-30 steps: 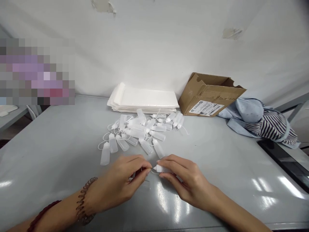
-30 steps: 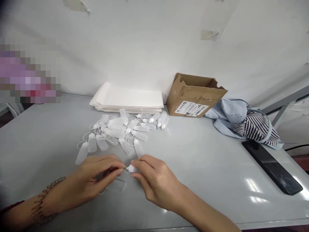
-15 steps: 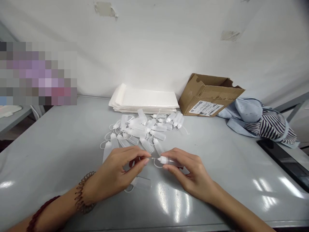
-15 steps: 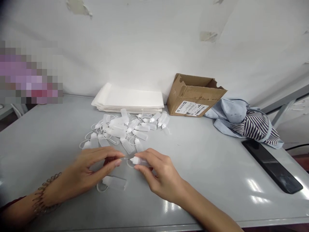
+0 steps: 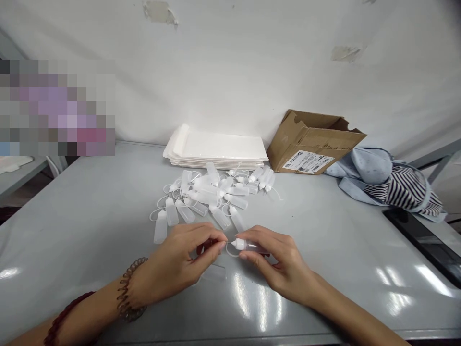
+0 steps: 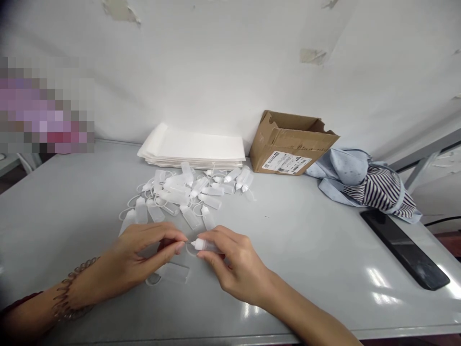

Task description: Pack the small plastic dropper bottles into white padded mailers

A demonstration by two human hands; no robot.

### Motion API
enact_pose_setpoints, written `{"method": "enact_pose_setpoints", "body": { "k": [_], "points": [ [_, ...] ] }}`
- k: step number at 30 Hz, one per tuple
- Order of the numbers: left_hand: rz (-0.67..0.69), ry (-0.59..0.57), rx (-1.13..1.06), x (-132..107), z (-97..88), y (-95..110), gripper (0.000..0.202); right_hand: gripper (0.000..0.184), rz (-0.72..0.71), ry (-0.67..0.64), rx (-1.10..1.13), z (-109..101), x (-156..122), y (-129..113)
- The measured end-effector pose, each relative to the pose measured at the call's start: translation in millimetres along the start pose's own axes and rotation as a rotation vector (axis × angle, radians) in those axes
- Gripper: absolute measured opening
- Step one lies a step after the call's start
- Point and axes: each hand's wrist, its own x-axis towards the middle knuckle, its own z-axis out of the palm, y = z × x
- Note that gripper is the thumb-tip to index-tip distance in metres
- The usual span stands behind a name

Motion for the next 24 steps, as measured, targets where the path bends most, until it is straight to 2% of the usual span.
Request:
{"method": "enact_pose_setpoints", "body": {
  "k": [11, 24],
  "points": [
    [-0.030, 0.022, 0.007, -0.5, 4.3, 0.9, 0.016, 0.022, -0.024, 0.011, -0.017, 3.2, -0.2, -0.9],
    [-0.036, 0.008, -0.027, -1.2, 8.2, -2.3, 0.014, 0.021, 0.028, -0.010, 0.029, 5.2, -0.9, 0.6]
  ]
}}
